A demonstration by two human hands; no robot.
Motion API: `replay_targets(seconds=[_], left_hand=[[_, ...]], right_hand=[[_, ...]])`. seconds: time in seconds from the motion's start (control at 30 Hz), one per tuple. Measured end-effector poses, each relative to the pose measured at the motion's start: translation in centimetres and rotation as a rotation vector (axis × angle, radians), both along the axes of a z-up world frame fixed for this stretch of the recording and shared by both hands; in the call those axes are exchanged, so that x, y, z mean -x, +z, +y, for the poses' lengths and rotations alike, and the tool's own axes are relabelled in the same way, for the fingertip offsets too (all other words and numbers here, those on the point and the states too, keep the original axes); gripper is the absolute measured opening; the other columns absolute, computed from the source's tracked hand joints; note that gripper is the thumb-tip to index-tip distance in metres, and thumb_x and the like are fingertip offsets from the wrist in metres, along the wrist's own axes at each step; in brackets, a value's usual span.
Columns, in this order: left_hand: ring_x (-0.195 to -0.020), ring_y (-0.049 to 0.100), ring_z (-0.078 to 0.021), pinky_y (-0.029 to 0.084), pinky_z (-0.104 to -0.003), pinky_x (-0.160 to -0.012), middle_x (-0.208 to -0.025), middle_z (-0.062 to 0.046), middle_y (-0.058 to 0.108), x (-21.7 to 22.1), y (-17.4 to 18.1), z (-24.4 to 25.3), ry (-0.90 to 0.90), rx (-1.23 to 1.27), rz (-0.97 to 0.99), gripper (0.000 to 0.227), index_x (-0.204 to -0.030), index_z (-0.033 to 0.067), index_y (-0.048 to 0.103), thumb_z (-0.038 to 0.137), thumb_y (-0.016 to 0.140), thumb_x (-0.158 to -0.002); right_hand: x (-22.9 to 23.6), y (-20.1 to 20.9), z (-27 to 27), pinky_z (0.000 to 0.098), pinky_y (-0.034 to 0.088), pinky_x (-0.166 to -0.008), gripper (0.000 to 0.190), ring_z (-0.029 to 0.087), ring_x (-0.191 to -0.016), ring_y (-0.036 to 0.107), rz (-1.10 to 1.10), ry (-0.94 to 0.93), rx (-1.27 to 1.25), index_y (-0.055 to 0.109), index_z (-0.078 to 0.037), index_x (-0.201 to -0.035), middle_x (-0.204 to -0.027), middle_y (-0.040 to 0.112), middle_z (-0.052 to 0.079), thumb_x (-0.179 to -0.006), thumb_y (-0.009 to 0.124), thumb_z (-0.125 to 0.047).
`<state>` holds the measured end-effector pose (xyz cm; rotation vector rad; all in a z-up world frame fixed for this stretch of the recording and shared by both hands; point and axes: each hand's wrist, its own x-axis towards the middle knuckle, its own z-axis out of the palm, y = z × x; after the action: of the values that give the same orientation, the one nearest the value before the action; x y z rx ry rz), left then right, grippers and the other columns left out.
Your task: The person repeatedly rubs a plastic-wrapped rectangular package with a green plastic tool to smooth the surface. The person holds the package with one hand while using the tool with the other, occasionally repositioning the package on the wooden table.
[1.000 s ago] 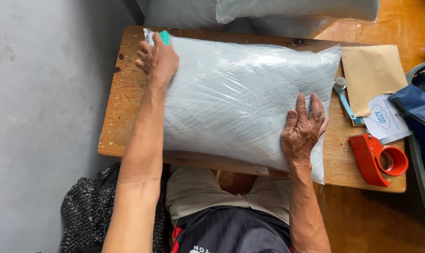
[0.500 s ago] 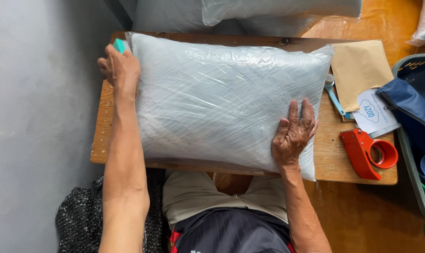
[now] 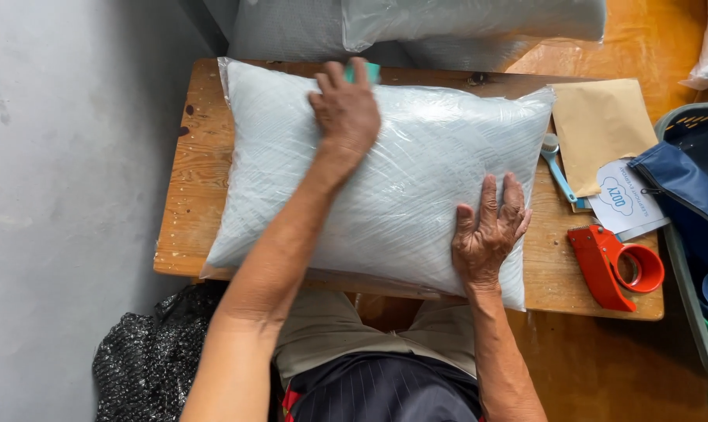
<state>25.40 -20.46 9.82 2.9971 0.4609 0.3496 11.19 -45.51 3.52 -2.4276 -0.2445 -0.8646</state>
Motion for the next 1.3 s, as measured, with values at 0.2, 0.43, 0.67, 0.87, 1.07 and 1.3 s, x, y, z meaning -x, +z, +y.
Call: replay_targets(seconds=[0.2, 0.43, 0.67, 0.87, 1.07, 1.3], left_hand=[[-0.122, 0.044, -0.0419, 0.039, -0.054, -0.104, -0.134, -0.020, 0.041, 2.1, -0.1, 20.5, 0.525, 0.238, 0.240, 0.041, -0.126, 0.0135, 0.060, 0.010, 0.054, -0.086], [-0.107, 0.054, -0.0430, 0.050, -0.054, -0.085, -0.120, -0.020, 0.050, -1.0, 4.6, 9.8, 0.282, 0.226, -0.035, 0.034, -0.126, 0.0178, 0.064, 0.035, 0.062, -0.097], [-0.112, 0.052, -0.0336, 0.044, -0.049, -0.095, -0.120, -0.015, 0.053, -4.3, 1.6, -10.3, -0.189, 0.185, 0.147, 0.032, -0.120, 0.0141, 0.059, 0.029, 0.054, -0.092], [-0.124, 0.046, -0.0370, 0.037, -0.052, -0.106, -0.138, -0.021, 0.047, -3.9, 4.0, -1.6, -0.064, 0.090, 0.395, 0.031, -0.124, 0.0151, 0.066, 0.026, 0.051, -0.100], [-0.136, 0.037, -0.0484, 0.028, -0.061, -0.109, -0.152, -0.029, 0.035, -2.0, -0.4, 19.7, 0.318, 0.125, 0.392, 0.041, -0.132, 0.0095, 0.065, 0.023, 0.054, -0.094], [-0.117, 0.045, -0.0432, 0.041, -0.054, -0.098, -0.130, -0.022, 0.045, -0.4, 1.9, 20.9, 0.419, 0.206, 0.077, 0.028, -0.118, 0.0135, 0.068, 0.030, 0.059, -0.097]], right_hand=[[0.3, 0.3, 0.4, 0.0756, 0.022, -0.117, 0.060, 0.039, -0.151, 0.034, 0.050, -0.021, 0.009, 0.052, -0.013, -0.154, -0.162, 0.038, 0.016, -0.111, 0.039, -0.053], [0.6, -0.3, 0.2, 0.0722, 0.023, -0.119, 0.059, 0.038, -0.151, 0.035, 0.012, -0.046, 0.027, 0.050, -0.015, -0.155, -0.163, 0.038, 0.015, -0.111, 0.038, -0.053], [1.1, -0.1, -0.2, 0.0753, 0.023, -0.118, 0.059, 0.038, -0.152, 0.036, 0.038, -0.023, 0.007, 0.050, -0.016, -0.154, -0.163, 0.038, 0.015, -0.110, 0.039, -0.054], [0.9, 0.1, -0.2, 0.0762, 0.022, -0.118, 0.058, 0.037, -0.151, 0.036, 0.052, 0.006, -0.016, 0.050, -0.016, -0.154, -0.163, 0.038, 0.014, -0.109, 0.042, -0.053], [0.5, 0.0, -0.1, 0.0703, 0.021, -0.115, 0.060, 0.038, -0.147, 0.039, 0.026, 0.006, 0.006, 0.054, -0.015, -0.151, -0.158, 0.042, 0.017, -0.108, 0.043, -0.056], [0.8, 0.0, 0.1, 0.0754, 0.023, -0.118, 0.060, 0.037, -0.151, 0.037, 0.036, -0.021, -0.001, 0.052, -0.015, -0.152, -0.162, 0.040, 0.015, -0.109, 0.039, -0.054]])
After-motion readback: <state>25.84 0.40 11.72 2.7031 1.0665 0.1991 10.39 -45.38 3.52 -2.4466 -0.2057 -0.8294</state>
